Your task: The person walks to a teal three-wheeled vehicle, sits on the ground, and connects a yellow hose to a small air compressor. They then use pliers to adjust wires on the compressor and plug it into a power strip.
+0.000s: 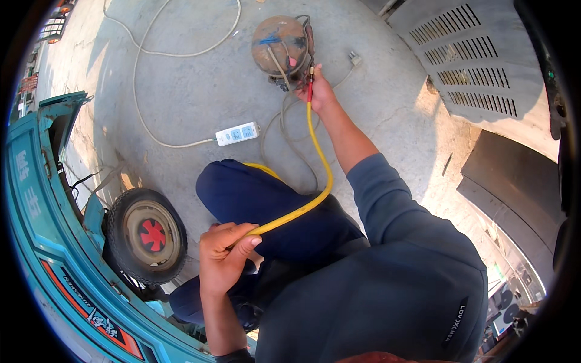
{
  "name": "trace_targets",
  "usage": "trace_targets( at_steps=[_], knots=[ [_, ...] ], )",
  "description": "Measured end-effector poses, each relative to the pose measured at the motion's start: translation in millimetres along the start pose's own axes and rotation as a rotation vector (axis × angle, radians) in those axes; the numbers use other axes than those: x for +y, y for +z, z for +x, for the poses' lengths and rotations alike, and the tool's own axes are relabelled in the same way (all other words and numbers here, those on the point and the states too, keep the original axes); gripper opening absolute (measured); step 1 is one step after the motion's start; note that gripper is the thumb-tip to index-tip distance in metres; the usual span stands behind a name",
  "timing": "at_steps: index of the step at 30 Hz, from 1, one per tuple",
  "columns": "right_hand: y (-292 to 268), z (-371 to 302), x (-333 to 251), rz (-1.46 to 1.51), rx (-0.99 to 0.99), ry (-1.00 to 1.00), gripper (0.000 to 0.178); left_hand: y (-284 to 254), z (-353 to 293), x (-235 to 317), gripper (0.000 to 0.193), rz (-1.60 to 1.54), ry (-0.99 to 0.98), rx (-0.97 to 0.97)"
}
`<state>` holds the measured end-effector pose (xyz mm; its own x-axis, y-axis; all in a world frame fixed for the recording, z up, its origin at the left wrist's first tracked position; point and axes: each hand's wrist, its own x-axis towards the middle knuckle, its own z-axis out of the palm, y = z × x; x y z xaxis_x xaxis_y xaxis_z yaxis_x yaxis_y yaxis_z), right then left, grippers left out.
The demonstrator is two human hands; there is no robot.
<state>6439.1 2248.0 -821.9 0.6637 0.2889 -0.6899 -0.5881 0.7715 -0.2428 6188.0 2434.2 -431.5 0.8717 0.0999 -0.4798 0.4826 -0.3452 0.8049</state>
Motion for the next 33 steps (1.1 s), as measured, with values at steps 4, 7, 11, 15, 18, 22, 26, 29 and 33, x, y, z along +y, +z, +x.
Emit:
trace_targets(
  at_steps=[4, 7, 11, 15, 18, 22, 26, 29, 33],
  knots=[
    [3.2, -1.6, 1.8, -0.041, 0.022, 0.006, 0.054, -2.0, -2.7, -6.6, 0.019, 0.035, -0.015, 0.005],
    [-1.3, -0.2, -0.7, -0.066, -0.019, -0.026, 0.055, -2.7, -2.5, -5.9, 0.020, 0.039, -0.035, 0.008],
    [6.8, -8.2, 2.4, -0.100, 0.015, -0.026, 0.050, -2.8, -4.6, -9.0, 0.020, 0.022, -0.033, 0.015],
    [2.0, -7.7, 0.2, -0.125, -0.004, -0.050, 0.045, -2.0, -2.8, -7.1, 0.019, 0.007, -0.043, 0.009],
    [0.1, -2.9, -0.3, -0.094, 0.006, -0.073, 0.045, -1.8, -1.2, -6.0, 0.019, 0.003, -0.056, -0.004],
    [0.2, -4.6, -1.1, -0.125, 0.004, -0.051, 0.046, -1.6, -1.6, -9.9, 0.019, 0.014, -0.038, -0.005],
    [-0.1, -2.7, 2.3, -0.150, 0.017, -0.075, 0.046, -3.7, -1.2, -11.2, 0.019, 0.022, -0.017, -0.007],
    [-1.2, 0.8, 3.2, -0.095, -0.023, -0.073, 0.047, -5.6, -2.1, -13.7, 0.018, 0.041, -0.008, -0.005],
    [-9.2, 3.3, -1.4, 0.012, -0.124, -0.060, 0.048, -7.6, 3.3, -13.5, 0.019, 0.067, -0.024, -0.052]
  ],
)
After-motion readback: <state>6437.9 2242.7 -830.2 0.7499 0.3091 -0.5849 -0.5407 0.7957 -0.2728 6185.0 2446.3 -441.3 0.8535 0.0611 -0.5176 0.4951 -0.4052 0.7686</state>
